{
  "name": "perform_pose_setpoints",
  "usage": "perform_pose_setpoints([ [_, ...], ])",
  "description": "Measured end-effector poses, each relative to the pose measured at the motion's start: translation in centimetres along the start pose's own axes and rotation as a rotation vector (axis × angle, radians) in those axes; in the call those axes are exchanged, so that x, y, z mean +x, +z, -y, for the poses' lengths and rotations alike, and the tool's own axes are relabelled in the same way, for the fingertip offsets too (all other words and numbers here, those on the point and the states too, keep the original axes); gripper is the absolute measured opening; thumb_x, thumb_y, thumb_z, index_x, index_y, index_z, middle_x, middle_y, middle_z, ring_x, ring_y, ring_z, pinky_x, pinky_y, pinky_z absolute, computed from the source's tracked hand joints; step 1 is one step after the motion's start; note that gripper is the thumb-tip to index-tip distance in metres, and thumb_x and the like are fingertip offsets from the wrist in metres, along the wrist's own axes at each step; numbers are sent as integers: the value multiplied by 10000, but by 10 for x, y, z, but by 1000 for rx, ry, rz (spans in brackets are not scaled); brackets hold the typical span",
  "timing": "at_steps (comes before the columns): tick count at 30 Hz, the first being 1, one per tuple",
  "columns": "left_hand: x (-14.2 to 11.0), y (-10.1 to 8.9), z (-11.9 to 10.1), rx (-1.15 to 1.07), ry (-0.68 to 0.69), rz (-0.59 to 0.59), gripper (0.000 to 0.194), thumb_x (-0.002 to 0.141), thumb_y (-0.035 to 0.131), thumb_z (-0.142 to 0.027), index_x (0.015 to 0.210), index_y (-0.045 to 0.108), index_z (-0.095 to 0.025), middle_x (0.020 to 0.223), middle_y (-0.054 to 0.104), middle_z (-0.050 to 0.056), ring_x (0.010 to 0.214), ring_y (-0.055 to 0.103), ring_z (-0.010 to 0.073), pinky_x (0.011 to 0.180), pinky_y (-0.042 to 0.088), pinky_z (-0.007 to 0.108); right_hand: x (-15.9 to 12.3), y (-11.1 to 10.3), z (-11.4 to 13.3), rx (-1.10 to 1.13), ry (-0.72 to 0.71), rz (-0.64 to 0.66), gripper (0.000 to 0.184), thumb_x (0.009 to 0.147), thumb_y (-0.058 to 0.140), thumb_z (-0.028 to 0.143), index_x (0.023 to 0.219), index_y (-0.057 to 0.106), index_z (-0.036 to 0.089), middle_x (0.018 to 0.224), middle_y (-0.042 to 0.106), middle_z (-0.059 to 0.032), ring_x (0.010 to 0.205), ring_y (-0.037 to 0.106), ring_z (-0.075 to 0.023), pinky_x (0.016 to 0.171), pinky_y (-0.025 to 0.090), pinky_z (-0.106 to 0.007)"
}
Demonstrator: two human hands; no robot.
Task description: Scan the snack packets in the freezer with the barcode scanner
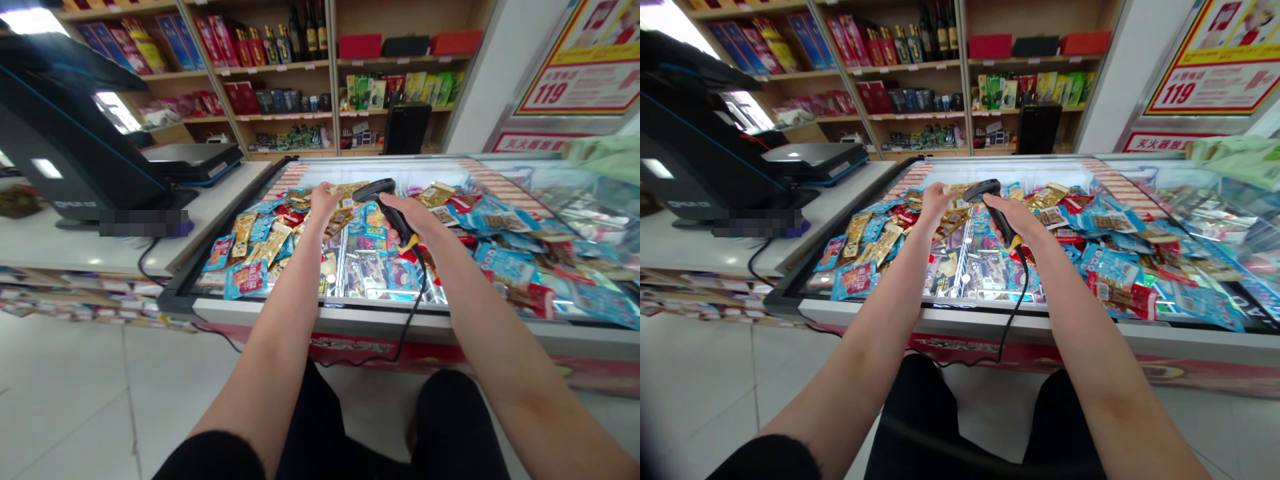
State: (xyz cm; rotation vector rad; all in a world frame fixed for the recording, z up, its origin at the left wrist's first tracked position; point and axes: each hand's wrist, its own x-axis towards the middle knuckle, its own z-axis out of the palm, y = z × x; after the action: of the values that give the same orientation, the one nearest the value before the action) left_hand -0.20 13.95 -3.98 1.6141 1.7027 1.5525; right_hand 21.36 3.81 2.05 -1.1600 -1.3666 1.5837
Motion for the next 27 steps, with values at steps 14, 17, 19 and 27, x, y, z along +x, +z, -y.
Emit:
perform_pose_setpoints([
  [14,1,0,0,-6,-61,-14,93,729,641,-219,769,576,-166,713,582,-7,717,541,149,723,425,268,0,-1,2,74,35,8,352,922,616,451,704,530,188,484,545,-23,312,451,-105,280,370,-206],
  [17,2,-1,0,5,-65,-20,99,729,642,-219,782,581,-161,733,595,0,732,549,149,741,427,268,0,-2,1,32,16,27,363,943,577,451,698,518,189,478,541,-26,314,449,-109,281,372,-216],
  [19,2,0,1,5,-64,-23,108,723,645,-223,790,584,-164,747,603,0,742,556,152,746,430,268,1,-3,1,4,1,25,366,955,551,448,699,517,189,482,544,-31,322,455,-115,283,376,-224],
  [27,9,5,13,-9,-2,-30,103,701,633,-223,764,566,-175,697,587,-20,704,554,145,730,438,265,0,-3,1,-5,18,19,354,951,556,466,740,525,183,518,546,-23,351,476,-109,308,382,-214],
])
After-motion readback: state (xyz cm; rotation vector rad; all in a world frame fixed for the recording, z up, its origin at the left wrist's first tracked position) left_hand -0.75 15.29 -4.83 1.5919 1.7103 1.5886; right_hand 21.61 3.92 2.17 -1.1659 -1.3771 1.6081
